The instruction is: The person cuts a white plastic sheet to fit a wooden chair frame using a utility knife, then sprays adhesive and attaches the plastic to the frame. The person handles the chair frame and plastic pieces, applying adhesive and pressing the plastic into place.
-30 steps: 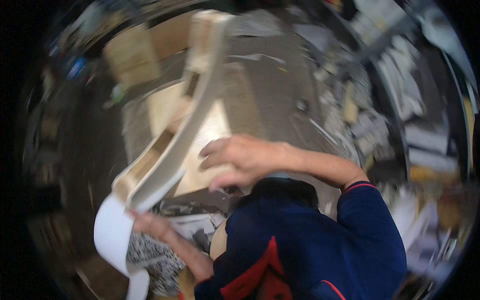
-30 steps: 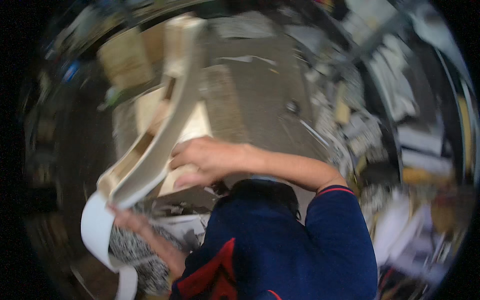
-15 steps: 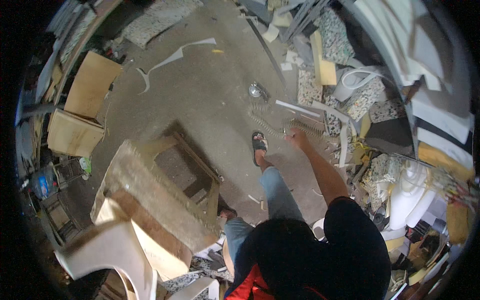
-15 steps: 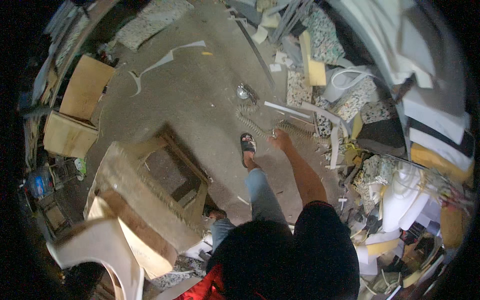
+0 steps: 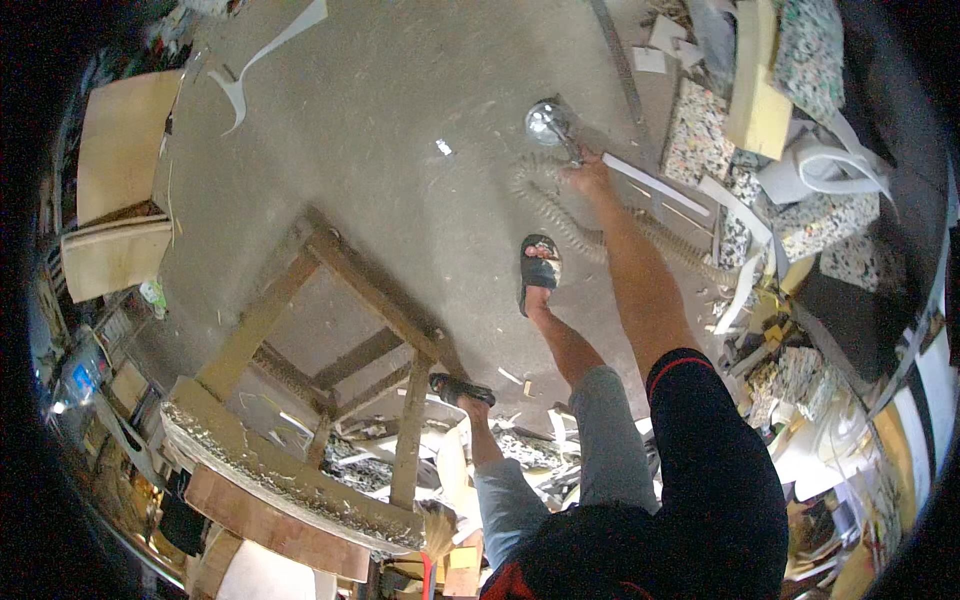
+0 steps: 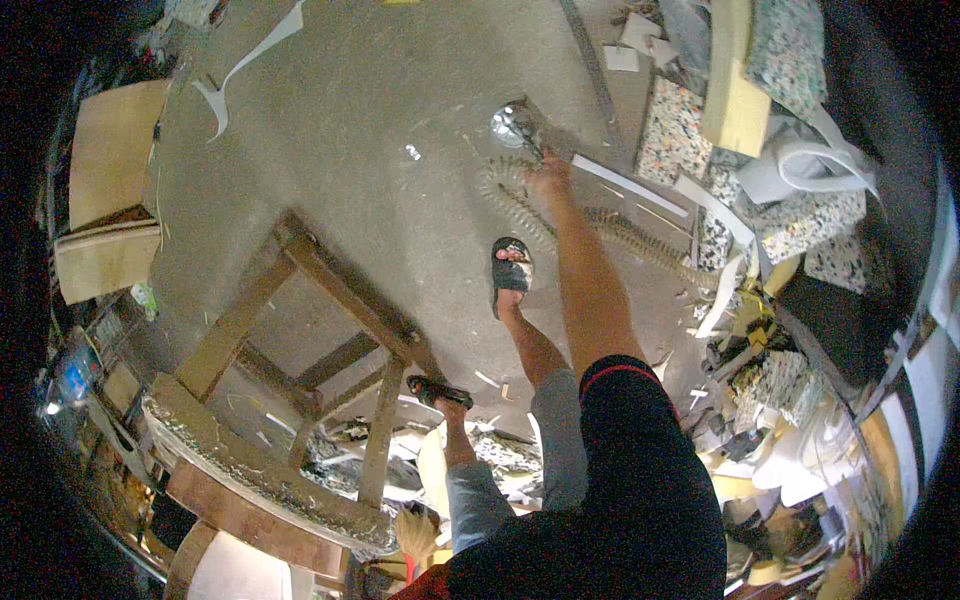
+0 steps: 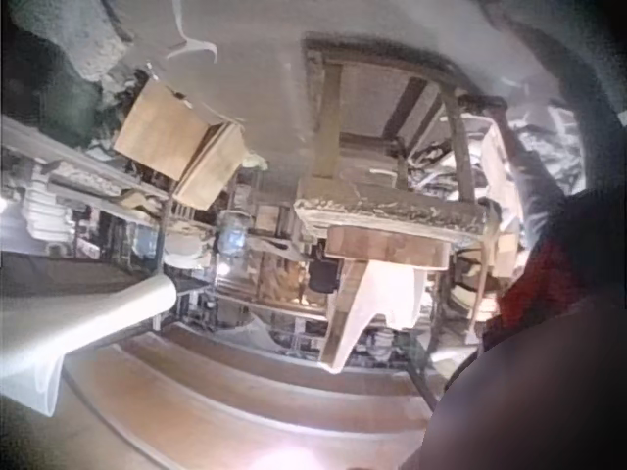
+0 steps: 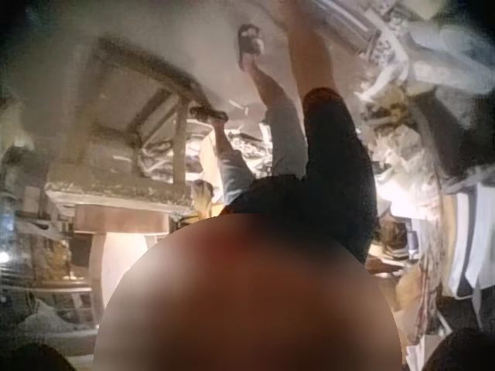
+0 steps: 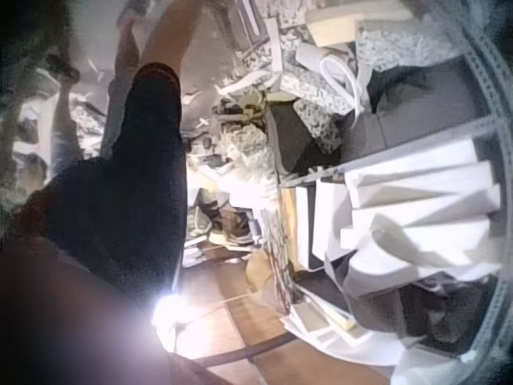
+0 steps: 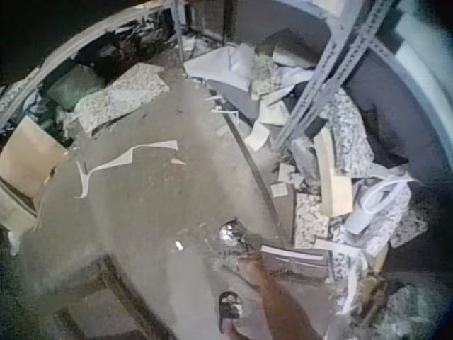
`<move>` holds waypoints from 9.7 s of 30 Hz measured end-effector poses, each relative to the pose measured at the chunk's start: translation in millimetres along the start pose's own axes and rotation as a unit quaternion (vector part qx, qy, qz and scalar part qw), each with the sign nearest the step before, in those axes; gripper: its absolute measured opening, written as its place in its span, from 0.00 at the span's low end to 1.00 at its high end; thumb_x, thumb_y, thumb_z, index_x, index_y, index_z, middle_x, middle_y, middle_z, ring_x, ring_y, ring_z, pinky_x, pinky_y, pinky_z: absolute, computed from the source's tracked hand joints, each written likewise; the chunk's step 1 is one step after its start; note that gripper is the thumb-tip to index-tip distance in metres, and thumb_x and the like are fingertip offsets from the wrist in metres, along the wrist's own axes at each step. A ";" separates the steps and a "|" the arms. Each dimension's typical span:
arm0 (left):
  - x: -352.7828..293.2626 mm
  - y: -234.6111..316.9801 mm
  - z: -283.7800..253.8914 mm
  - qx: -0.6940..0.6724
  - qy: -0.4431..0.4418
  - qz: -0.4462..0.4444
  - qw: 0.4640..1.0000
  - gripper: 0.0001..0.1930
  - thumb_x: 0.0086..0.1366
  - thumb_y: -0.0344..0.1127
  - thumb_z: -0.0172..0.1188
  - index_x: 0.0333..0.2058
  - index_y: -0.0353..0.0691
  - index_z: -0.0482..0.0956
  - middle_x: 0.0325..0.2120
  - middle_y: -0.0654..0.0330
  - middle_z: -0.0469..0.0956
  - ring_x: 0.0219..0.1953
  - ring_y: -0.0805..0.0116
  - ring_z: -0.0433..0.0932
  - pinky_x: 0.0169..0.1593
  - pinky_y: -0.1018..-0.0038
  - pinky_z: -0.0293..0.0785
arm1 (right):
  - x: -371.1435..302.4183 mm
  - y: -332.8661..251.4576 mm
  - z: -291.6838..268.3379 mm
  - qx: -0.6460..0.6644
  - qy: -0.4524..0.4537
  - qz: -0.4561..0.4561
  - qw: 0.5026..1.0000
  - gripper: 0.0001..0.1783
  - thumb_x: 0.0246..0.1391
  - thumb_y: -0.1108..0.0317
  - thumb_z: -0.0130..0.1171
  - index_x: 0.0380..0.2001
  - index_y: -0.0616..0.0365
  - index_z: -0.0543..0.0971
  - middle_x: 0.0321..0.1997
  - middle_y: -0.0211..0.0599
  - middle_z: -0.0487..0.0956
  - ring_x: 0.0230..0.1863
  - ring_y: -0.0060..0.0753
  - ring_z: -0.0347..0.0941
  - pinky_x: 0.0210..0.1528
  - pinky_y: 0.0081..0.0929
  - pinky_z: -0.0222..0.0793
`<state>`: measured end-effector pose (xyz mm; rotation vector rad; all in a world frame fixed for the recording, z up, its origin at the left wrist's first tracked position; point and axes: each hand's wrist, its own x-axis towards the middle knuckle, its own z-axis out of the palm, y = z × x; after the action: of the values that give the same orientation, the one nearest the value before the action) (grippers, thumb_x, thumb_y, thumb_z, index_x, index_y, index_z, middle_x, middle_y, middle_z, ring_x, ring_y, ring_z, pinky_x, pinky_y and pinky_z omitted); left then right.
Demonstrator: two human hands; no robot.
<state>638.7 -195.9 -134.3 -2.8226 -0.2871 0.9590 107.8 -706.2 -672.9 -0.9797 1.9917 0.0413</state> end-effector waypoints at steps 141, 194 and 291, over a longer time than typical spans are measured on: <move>130.0 -135.1 -369.1 -0.668 0.109 0.393 0.623 0.23 0.69 0.31 0.61 0.57 0.22 0.69 0.54 0.46 0.75 0.54 0.64 0.73 0.59 0.67 0.68 | -1163.8 -417.3 57.6 -0.078 -0.365 -0.506 0.777 0.33 0.69 0.39 0.44 0.51 0.60 0.79 0.35 0.32 0.82 0.18 0.16 0.66 0.21 0.18 0.61; 146.8 -144.2 -338.5 -0.673 0.038 0.463 0.575 0.27 0.67 0.20 0.58 0.63 0.24 0.62 0.60 0.48 0.70 0.57 0.62 0.73 0.63 0.69 0.66 | -1093.1 -400.3 89.3 -0.054 0.049 -0.532 0.844 0.29 0.66 0.47 0.57 0.26 0.66 0.74 0.16 0.40 0.67 0.21 0.29 0.63 0.24 0.37 0.62; 164.4 -162.6 -344.5 -0.669 -0.048 0.533 0.516 0.22 0.69 0.34 0.58 0.55 0.20 0.71 0.56 0.47 0.73 0.57 0.61 0.72 0.64 0.67 0.62 | -1109.4 -365.2 31.3 -0.066 -0.095 -0.524 0.844 0.25 0.68 0.50 0.54 0.28 0.63 0.77 0.18 0.26 0.65 0.23 0.19 0.61 0.25 0.28 0.60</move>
<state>956.6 -27.2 72.2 -4.3285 1.7814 1.4031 691.1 -256.9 234.2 -1.9482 1.0652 -0.3210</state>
